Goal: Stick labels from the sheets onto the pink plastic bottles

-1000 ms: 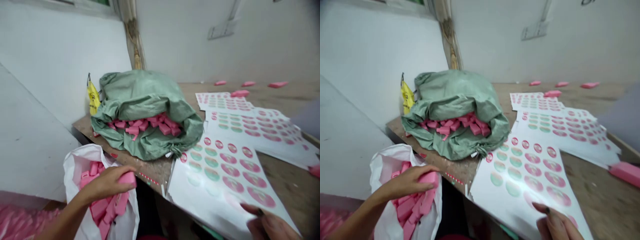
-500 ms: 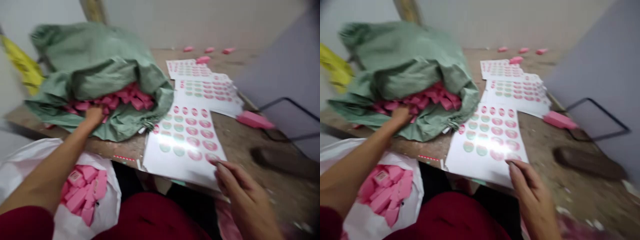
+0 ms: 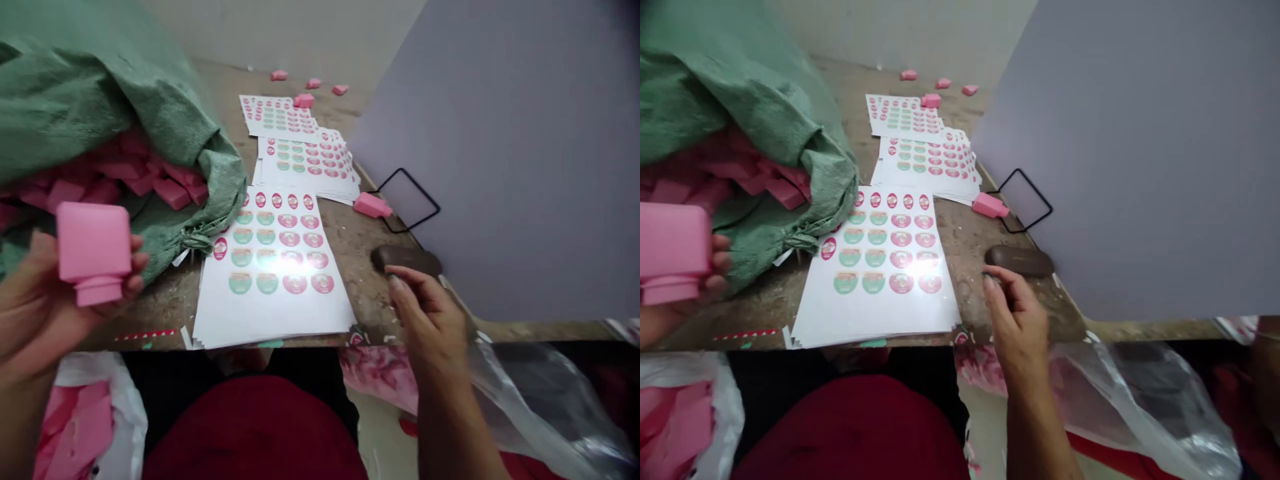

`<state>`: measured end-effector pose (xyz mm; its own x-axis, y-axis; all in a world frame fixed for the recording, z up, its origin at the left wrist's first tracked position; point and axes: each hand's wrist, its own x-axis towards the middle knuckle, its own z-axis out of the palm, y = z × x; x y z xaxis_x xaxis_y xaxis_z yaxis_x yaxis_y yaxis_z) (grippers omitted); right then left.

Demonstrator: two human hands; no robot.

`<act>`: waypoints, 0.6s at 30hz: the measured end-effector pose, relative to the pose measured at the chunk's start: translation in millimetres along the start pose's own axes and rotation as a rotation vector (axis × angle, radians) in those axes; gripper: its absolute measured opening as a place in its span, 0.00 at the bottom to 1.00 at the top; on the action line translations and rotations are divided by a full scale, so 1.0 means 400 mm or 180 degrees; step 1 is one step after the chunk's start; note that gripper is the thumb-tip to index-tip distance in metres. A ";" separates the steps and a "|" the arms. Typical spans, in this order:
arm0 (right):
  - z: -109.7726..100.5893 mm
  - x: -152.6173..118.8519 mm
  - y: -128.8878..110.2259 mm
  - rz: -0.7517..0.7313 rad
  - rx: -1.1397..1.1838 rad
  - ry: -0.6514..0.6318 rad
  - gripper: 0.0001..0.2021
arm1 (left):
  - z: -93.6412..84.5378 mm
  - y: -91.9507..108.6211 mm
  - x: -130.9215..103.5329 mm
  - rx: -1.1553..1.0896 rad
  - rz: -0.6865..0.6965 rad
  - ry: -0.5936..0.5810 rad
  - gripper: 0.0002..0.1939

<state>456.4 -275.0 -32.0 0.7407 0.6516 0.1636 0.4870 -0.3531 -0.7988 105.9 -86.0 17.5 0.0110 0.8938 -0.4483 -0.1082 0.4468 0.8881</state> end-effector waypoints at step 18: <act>0.260 -0.071 -0.123 -0.1525 0.0129 -0.1484 0.12 | 0.046 -0.112 -0.029 0.1505 0.0359 -0.1350 0.28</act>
<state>363.2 -206.1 -57.4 0.1648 0.9553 0.2456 0.6878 0.0672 -0.7228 128.8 -115.7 -15.3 0.4277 0.8307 -0.3564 0.3171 0.2313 0.9198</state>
